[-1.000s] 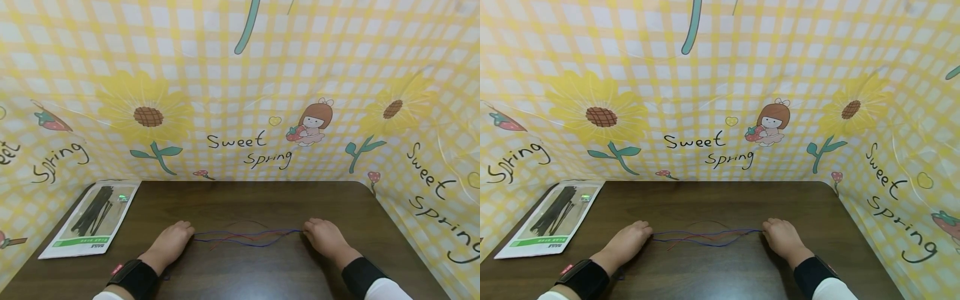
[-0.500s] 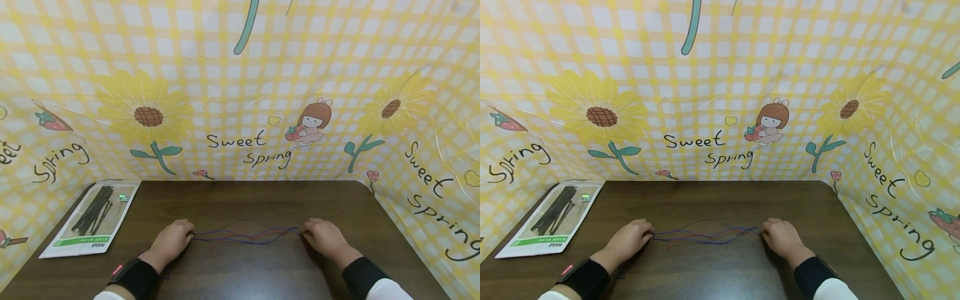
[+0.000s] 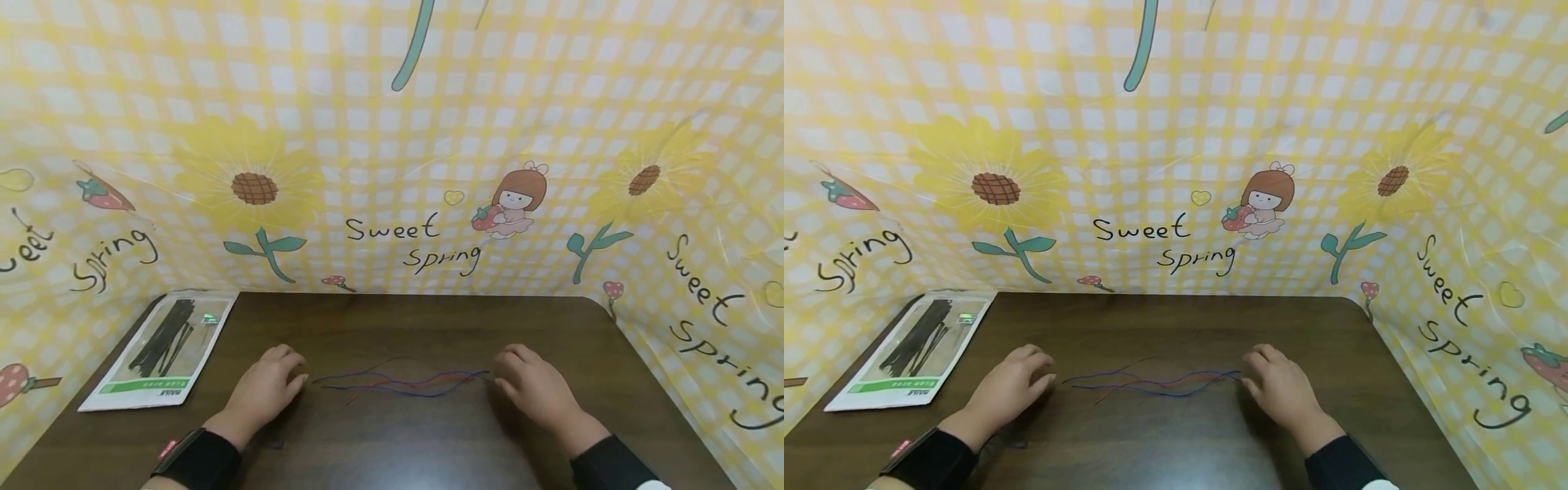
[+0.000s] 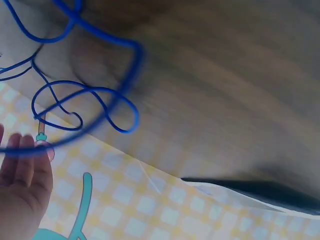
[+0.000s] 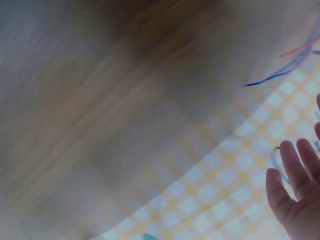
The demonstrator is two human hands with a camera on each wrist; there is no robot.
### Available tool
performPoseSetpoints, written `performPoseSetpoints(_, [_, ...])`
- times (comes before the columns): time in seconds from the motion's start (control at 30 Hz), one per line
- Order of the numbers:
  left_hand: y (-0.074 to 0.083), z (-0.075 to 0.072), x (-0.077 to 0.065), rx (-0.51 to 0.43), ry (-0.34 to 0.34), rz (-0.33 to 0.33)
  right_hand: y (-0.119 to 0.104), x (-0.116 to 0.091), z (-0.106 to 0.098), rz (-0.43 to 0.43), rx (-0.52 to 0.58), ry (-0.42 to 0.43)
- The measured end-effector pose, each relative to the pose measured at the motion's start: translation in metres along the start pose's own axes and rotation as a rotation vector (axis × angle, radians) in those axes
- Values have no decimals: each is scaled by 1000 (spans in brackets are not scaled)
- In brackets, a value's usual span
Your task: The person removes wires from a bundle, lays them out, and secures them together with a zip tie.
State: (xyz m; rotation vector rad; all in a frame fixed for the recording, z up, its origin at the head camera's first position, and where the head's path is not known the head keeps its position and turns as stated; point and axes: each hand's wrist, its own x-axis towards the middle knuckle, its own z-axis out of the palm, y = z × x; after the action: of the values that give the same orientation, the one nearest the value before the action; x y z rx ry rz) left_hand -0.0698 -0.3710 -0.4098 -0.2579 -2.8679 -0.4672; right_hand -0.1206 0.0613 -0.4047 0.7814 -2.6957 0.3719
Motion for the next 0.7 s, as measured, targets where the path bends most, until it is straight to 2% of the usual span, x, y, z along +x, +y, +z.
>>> performPoseSetpoints(0.17, [-5, -9, -18, 24, 46, -1, -24, -3, -7, -36, 10, 52])
performPoseSetpoints(0.3, [-12, -15, -31, 42, 18, -33, -38, -8, -10, -85, 15, 84])
performPoseSetpoints(0.4, [-17, -17, -38, 52, -52, -58, -46, -10, -11, -108, 16, 97])
performPoseSetpoints(0.57, [-24, -10, -49, 61, -192, -103, -56, -10, -11, -131, 27, 95])
performPoseSetpoints(0.7, [-26, -5, -55, 59, -265, -126, -60, -9, -10, -127, 37, 71])
